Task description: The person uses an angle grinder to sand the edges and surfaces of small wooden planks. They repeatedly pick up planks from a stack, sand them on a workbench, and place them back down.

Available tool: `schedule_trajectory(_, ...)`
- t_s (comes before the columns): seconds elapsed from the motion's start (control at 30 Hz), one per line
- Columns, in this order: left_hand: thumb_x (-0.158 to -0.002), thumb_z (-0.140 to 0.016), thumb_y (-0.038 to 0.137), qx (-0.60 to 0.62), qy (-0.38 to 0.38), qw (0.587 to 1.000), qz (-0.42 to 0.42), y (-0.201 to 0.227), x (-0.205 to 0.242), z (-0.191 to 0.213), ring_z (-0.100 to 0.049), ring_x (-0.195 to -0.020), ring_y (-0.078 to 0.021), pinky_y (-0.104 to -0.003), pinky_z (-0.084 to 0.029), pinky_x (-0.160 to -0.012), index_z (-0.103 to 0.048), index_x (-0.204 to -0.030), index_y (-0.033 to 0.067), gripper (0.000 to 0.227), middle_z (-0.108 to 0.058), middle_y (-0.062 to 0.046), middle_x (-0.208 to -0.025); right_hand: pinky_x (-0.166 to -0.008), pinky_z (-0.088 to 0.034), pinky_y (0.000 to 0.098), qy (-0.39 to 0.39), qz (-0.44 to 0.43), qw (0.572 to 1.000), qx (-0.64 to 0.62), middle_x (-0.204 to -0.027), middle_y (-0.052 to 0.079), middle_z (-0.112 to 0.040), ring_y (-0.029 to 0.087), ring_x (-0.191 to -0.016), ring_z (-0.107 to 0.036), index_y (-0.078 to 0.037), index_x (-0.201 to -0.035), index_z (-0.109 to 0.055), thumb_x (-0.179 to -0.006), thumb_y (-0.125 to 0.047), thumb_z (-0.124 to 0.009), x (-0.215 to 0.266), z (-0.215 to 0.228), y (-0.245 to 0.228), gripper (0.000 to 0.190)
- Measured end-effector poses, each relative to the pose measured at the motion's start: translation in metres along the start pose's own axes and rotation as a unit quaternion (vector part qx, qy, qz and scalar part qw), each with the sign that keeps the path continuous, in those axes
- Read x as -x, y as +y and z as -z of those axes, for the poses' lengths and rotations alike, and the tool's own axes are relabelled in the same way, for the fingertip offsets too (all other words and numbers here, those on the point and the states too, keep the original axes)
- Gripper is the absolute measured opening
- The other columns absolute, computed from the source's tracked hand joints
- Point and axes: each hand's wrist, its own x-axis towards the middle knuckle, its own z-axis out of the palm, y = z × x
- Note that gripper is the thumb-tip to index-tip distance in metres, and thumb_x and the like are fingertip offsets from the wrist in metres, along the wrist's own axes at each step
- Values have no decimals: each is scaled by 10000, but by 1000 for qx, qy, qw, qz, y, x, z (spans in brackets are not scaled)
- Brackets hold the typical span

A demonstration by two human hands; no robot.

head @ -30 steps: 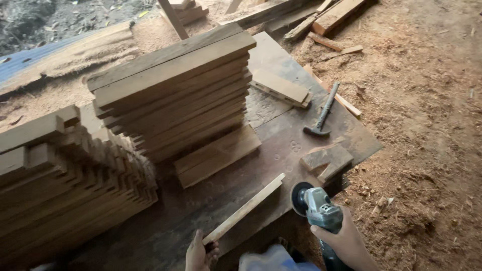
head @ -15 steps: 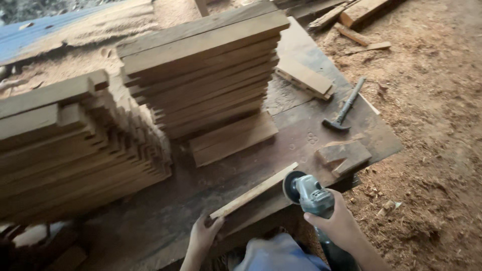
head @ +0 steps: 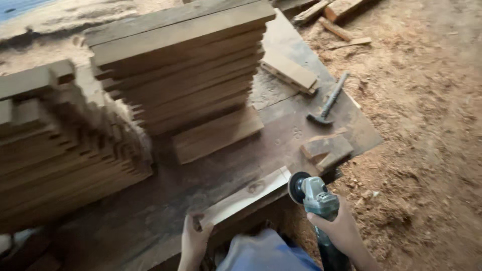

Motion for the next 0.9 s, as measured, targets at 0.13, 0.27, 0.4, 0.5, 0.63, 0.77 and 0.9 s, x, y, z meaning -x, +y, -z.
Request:
schedule_trajectory(0.13,-784,-726,68,236,-12,964,123,-16,-7,-15,-724,-821,-238,-396,-594,-663,-409,-1297,70,603,-708,-189,-1078,-927,-530,382,19,-13,1000,-4,-1121,147,-692,235,-1030,-683,-20,-1327,-481,-639,-336,-904,2,9,11,867)
schedule_trajectory(0.27,-829,-793,75,102,-38,980,165,-5,-17,-6,-714,-923,-201,-341,-578,-778,-392,-1412,49,708,-745,-189,-1078,-921,-539,390,20,-16,999,-41,-1122,165,-705,244,-1024,-691,-21,-1324,-488,-634,-332,-892,1,13,16,859)
schedule_trajectory(0.4,-873,-788,115,4,12,993,119,16,-8,-2,-667,-891,-194,-320,-529,-798,-682,-1142,-20,319,-751,-180,-1013,-940,-542,391,17,-13,1000,-10,-1129,174,-713,250,-1034,-698,-13,-1302,-526,-640,-329,-895,0,14,18,821)
schedule_trajectory(0.5,-880,-746,114,48,75,995,51,32,-1,-17,-677,-932,-227,-325,-539,-834,-667,-1181,21,325,-753,-175,-1022,-951,-542,392,2,-7,1000,9,-1146,172,-704,256,-1045,-699,-23,-1321,-511,-638,-330,-900,-5,12,7,844)
schedule_trajectory(0.63,-864,-654,65,-30,3,1000,-3,40,-5,-35,-658,-1234,-259,-370,-501,-1018,-640,-1213,82,349,-725,-123,-1249,-992,-495,406,-38,10,998,45,-1240,175,-627,285,-1137,-649,-48,-1411,-411,-653,-338,-924,-15,8,-17,960)
schedule_trajectory(0.77,-846,-716,111,-146,10,976,-163,39,-10,-37,-499,-1402,-320,-441,-315,-1218,-631,-1242,133,405,-681,-70,-1363,-1024,-513,401,-88,-7,994,65,-1242,169,-696,288,-1170,-701,-123,-1469,-364,-658,-377,-866,-26,2,-48,987)
schedule_trajectory(0.9,-785,-739,177,-174,-26,959,-220,38,-18,-20,-381,-1463,-312,-462,-229,-1225,-628,-1335,176,561,-581,-54,-1451,-1041,-495,428,-110,-25,982,150,-1276,205,-677,343,-1197,-676,-180,-1530,-279,-688,-401,-855,-34,3,-71,1043)
